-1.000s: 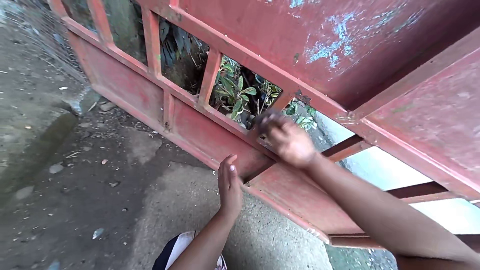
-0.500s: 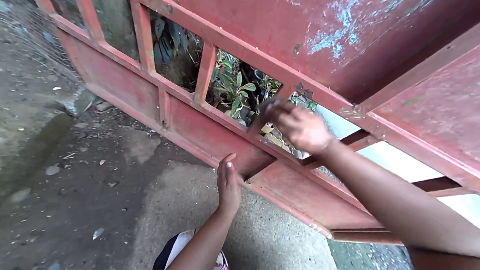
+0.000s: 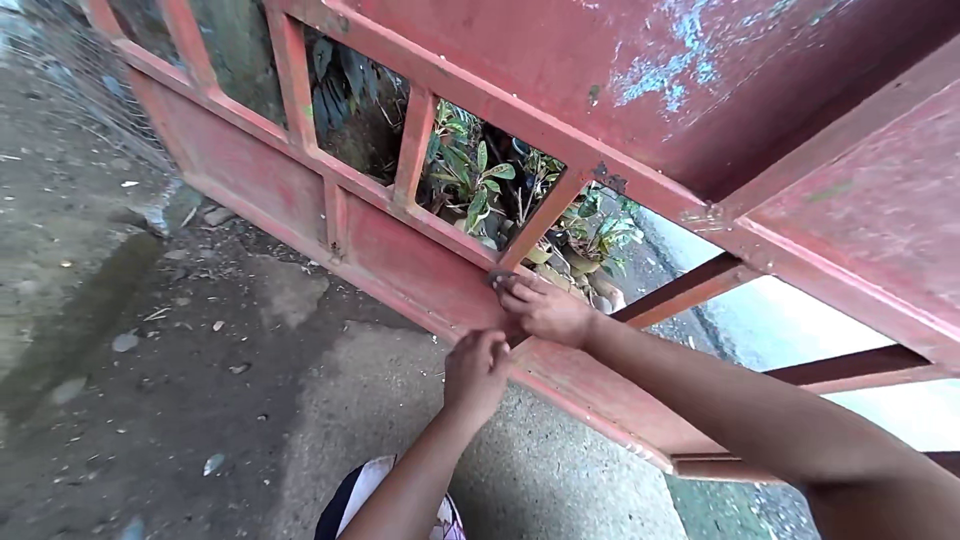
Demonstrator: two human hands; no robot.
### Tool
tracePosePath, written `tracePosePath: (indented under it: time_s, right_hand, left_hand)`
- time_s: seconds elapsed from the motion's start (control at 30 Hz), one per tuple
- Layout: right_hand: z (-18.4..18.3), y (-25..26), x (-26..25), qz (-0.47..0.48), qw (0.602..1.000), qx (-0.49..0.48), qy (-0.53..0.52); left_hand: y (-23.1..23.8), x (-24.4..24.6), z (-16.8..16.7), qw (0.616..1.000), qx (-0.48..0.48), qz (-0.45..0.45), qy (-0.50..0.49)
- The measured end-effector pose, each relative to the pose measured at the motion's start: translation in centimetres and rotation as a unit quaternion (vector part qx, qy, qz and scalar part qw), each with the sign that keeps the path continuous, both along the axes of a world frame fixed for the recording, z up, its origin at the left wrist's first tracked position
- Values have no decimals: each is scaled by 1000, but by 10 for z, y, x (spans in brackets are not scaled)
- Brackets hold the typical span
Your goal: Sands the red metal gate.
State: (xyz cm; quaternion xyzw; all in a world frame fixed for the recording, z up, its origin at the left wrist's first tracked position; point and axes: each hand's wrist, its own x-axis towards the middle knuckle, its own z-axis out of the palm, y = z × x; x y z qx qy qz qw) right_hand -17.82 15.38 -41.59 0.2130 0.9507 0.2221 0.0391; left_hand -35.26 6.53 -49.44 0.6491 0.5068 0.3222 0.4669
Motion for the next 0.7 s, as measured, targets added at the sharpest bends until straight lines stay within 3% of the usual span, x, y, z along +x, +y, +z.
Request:
tracePosePath:
  time_s: [0.1,0.17,0.2,0.3,0.37,0.47,0.53,0.6,0.7]
  right_hand:
    - [40,2,-1,-6,998,59,26]
    - [55,1,-6,-10,984,157,84]
    - [45,-1,-7,-19,983,157,95]
    - [12,3,-6,13,998,58,20]
    - [33,10,1,22,999,31,11]
    - [65,10,-1,7,983,160,87]
    - [38,4,-3,-9,986,129,100]
    - [17,6,4,31,995,77,46]
    - [56,7,14,31,995,91,37]
  left_hand:
    - [-7,7,2,953,-49,-251,161]
    - [-12,14,-4,915,-54,-350,196]
    - [-12,17,-7,904,-55,-372,205]
    - [-7,20,-10,905,-58,-353,230]
    - [-5,20,-8,906,-58,-336,251]
    - [-8,21,-4,912,-53,-335,230]
    - [-8,22,-5,914,-55,-336,222]
    - [-6,21,-8,909,-57,-333,242]
    - [-7,18,-4,907,-53,-331,256]
